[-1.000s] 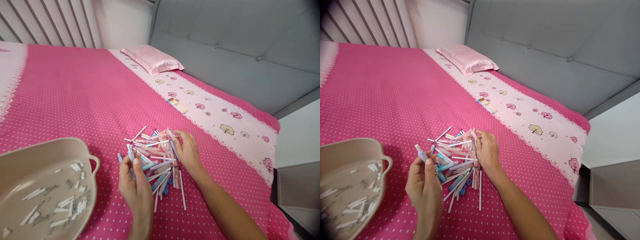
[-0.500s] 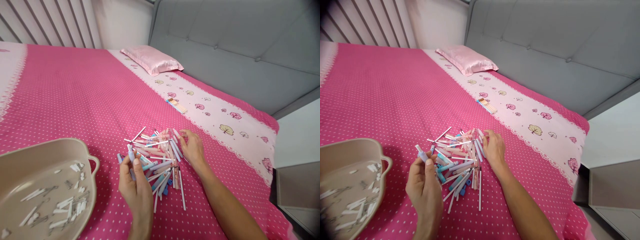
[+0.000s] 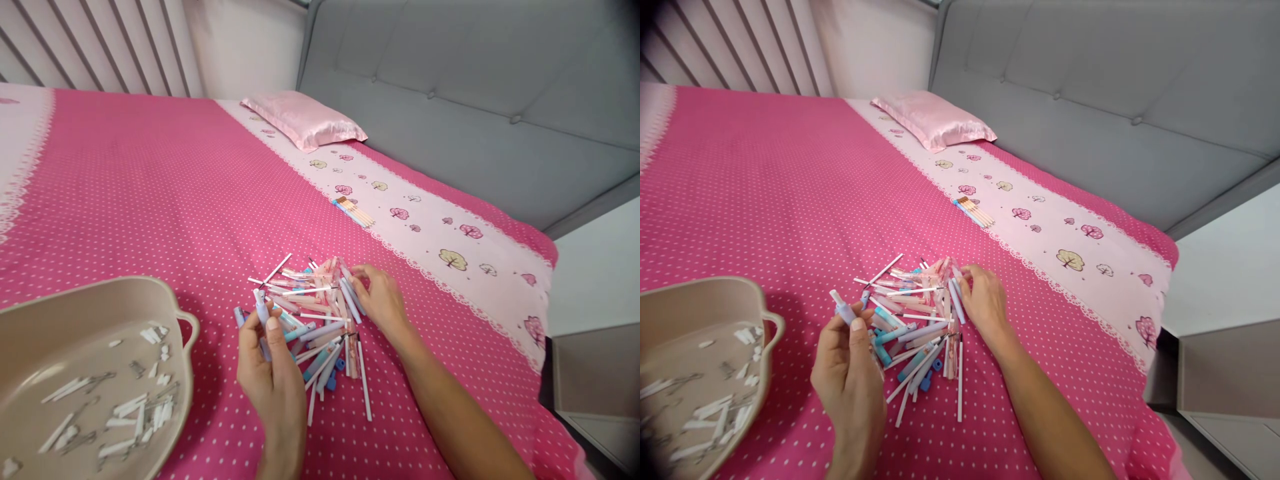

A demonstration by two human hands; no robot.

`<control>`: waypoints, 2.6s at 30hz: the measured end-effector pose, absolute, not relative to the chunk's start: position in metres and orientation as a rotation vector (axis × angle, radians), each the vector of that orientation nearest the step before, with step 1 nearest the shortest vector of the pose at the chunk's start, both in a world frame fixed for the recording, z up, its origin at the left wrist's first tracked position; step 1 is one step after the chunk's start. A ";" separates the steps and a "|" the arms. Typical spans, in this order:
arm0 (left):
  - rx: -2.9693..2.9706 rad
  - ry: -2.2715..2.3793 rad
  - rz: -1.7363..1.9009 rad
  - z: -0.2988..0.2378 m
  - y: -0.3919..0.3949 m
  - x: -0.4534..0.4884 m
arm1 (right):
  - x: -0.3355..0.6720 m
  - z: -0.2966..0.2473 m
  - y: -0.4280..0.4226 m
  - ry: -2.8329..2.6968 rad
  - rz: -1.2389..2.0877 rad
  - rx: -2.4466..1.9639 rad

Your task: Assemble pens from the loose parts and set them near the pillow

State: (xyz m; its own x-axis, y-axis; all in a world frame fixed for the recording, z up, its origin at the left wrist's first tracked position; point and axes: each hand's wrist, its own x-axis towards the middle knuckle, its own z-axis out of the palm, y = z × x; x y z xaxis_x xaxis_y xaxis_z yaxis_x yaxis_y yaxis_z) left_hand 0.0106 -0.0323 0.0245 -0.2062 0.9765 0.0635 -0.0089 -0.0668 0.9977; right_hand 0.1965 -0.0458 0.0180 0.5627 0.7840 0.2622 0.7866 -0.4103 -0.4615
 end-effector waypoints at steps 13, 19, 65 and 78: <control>1.114 1.309 1.417 0.024 -0.032 0.011 | 0.176 0.035 -0.048 -1.451 0.042 -1.786; 1.144 1.317 1.433 0.023 -0.031 0.011 | 0.146 0.044 -0.055 -1.916 0.249 -1.508; 1.479 0.970 1.000 0.024 -0.033 0.014 | 0.144 0.041 -0.049 -0.937 0.531 -1.146; 1.620 0.932 0.904 0.022 -0.032 0.016 | 0.147 0.041 -0.051 -0.879 0.556 -1.069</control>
State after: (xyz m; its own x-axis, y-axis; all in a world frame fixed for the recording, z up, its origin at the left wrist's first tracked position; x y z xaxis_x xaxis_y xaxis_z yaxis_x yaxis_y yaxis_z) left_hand 0.0157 -0.0315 0.0219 0.4197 0.9008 0.1112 0.1386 -0.1847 0.9730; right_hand 0.1467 -0.0508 0.0408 0.5521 0.7606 0.3414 0.0173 0.3990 -0.9168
